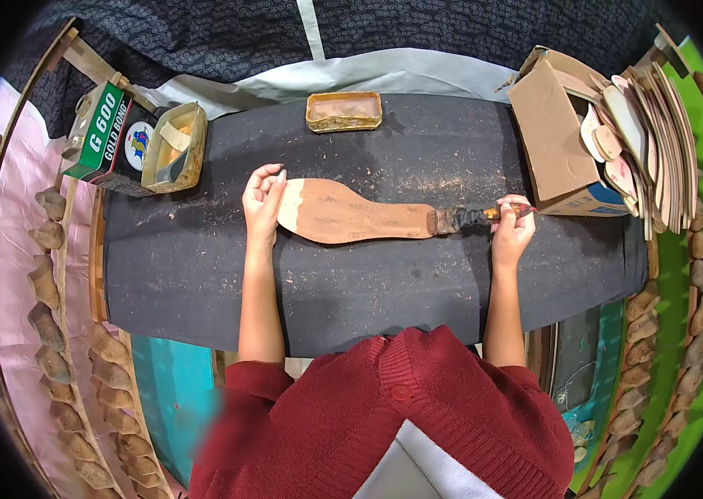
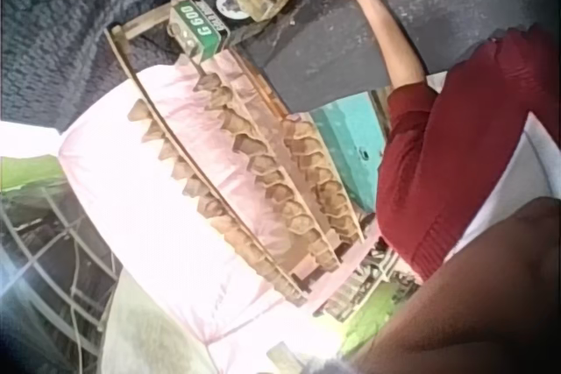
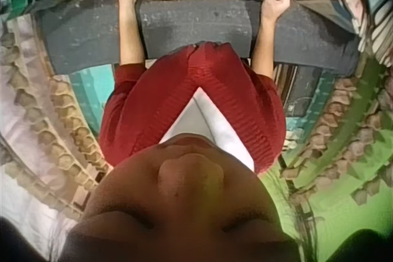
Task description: Applying glue to the surface of shoe insoles using a brush.
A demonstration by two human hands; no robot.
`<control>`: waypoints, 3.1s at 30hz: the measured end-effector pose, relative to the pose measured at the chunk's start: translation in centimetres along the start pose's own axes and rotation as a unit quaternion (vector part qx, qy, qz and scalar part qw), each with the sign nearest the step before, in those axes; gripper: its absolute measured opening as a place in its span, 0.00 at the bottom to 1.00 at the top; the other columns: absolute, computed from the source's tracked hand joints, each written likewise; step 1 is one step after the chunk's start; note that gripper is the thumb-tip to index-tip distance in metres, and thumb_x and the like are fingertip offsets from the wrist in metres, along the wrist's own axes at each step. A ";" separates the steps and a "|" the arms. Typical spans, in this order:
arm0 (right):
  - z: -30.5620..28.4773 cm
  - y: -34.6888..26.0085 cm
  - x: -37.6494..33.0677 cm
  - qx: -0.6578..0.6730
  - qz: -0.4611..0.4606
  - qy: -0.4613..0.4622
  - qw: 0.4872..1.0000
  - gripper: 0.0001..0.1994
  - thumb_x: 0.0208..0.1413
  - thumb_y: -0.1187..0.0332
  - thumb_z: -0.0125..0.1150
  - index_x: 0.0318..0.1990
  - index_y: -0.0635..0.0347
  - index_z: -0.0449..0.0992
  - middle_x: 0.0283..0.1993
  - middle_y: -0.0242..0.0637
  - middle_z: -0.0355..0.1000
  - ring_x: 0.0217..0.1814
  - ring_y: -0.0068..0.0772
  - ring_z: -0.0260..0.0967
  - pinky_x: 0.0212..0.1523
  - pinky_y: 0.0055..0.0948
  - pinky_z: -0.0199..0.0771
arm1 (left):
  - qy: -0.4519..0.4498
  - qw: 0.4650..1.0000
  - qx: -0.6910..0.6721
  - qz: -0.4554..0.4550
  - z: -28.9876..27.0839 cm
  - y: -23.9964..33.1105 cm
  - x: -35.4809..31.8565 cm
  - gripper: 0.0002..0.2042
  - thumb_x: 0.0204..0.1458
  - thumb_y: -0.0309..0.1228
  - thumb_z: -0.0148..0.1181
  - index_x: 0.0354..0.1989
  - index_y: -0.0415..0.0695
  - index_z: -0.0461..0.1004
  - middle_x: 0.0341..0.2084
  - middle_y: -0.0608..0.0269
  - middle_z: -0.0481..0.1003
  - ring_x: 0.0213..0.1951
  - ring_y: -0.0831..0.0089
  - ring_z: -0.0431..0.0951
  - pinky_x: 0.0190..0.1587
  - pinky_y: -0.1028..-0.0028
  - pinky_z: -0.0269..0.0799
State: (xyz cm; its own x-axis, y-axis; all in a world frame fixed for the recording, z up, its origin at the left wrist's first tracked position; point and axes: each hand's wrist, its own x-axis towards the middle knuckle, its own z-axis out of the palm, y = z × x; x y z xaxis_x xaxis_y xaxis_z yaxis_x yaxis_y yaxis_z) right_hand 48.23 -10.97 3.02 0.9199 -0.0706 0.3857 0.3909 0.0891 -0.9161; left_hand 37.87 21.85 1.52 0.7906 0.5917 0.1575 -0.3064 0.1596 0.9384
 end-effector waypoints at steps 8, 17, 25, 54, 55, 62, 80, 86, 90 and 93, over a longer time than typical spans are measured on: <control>0.2 -0.4 0.2 0.001 0.003 0.000 1.000 0.01 0.49 0.75 0.46 0.29 0.60 0.65 0.25 0.26 0.61 0.17 0.10 0.52 0.15 0.11 0.52 | 0.000 1.000 0.003 0.003 -0.2 -0.2 0.1 0.08 0.46 0.23 0.53 0.36 0.40 0.65 0.21 0.72 0.69 0.24 0.89 0.65 0.26 0.89 0.59; -0.3 -0.2 0.2 0.002 0.002 -0.020 1.000 0.02 0.49 0.76 0.45 0.29 0.59 0.64 0.24 0.26 0.60 0.17 0.10 0.52 0.15 0.11 0.52 | 0.003 1.000 0.009 0.008 -0.2 -0.1 0.0 0.08 0.47 0.23 0.53 0.36 0.39 0.65 0.21 0.73 0.68 0.24 0.90 0.64 0.27 0.89 0.58; 0.1 -0.3 0.3 -0.012 -0.011 0.011 1.000 0.01 0.49 0.75 0.45 0.29 0.59 0.64 0.23 0.25 0.60 0.17 0.10 0.50 0.15 0.12 0.50 | -0.005 1.000 0.008 0.008 -0.2 -0.1 0.1 0.08 0.47 0.23 0.53 0.36 0.39 0.65 0.22 0.72 0.68 0.25 0.89 0.65 0.27 0.89 0.59; 0.2 -0.1 0.2 -0.010 0.000 0.019 1.000 0.02 0.49 0.75 0.45 0.28 0.59 0.66 0.25 0.26 0.62 0.18 0.10 0.52 0.15 0.11 0.52 | 0.003 1.000 0.007 0.006 -0.1 0.0 0.1 0.09 0.47 0.23 0.53 0.37 0.40 0.65 0.21 0.72 0.68 0.24 0.89 0.65 0.26 0.89 0.59; 0.3 -0.1 0.1 -0.004 0.013 0.036 0.999 0.02 0.49 0.75 0.45 0.28 0.59 0.66 0.25 0.26 0.62 0.18 0.10 0.52 0.15 0.11 0.52 | 0.003 1.000 0.009 0.006 -0.1 0.0 0.1 0.09 0.47 0.23 0.53 0.37 0.40 0.65 0.21 0.72 0.68 0.24 0.90 0.65 0.26 0.89 0.59; 0.1 0.4 0.2 -0.010 -0.015 0.013 1.000 0.02 0.50 0.74 0.46 0.30 0.59 0.66 0.26 0.26 0.62 0.18 0.10 0.53 0.16 0.10 0.52 | 0.001 1.000 0.012 0.003 -0.1 0.0 0.1 0.09 0.46 0.23 0.53 0.37 0.40 0.65 0.21 0.73 0.68 0.23 0.90 0.64 0.26 0.89 0.58; -0.4 1.2 0.5 -0.050 -0.071 0.027 0.996 0.03 0.51 0.72 0.45 0.29 0.59 0.66 0.25 0.27 0.61 0.17 0.11 0.53 0.15 0.11 0.52 | 0.000 1.000 0.006 0.003 0.0 0.1 0.0 0.09 0.46 0.24 0.53 0.37 0.40 0.65 0.22 0.72 0.68 0.24 0.89 0.65 0.27 0.89 0.59; 0.4 0.6 0.3 -0.012 -0.047 0.040 0.998 0.04 0.51 0.71 0.46 0.28 0.60 0.66 0.24 0.27 0.61 0.17 0.11 0.52 0.15 0.10 0.51 | -0.002 1.000 0.006 0.007 -0.1 0.0 0.1 0.09 0.46 0.23 0.53 0.37 0.40 0.65 0.22 0.73 0.68 0.25 0.89 0.65 0.28 0.89 0.58; 0.0 0.8 0.3 -0.027 -0.039 0.050 0.998 0.03 0.51 0.72 0.47 0.29 0.60 0.66 0.23 0.27 0.61 0.16 0.12 0.54 0.15 0.11 0.53 | -0.005 1.000 0.005 0.004 -0.3 0.0 0.0 0.09 0.47 0.23 0.53 0.37 0.40 0.65 0.22 0.72 0.68 0.24 0.89 0.65 0.27 0.89 0.58; 0.6 0.6 0.0 -0.006 -0.011 0.046 0.999 0.03 0.51 0.72 0.47 0.29 0.59 0.66 0.23 0.27 0.61 0.15 0.12 0.54 0.14 0.11 0.53 | -0.005 1.000 0.007 0.006 -0.3 0.0 0.0 0.09 0.47 0.23 0.53 0.37 0.40 0.65 0.22 0.72 0.68 0.24 0.90 0.65 0.27 0.89 0.58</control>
State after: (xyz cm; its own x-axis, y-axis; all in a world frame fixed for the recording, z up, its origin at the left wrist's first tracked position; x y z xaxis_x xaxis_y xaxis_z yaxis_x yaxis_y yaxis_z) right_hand 48.51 -10.34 2.56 0.9040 -0.1641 0.3948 0.4105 0.0748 -0.9088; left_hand 37.72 22.08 1.39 0.7920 0.5857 0.1723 -0.3094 0.1417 0.9403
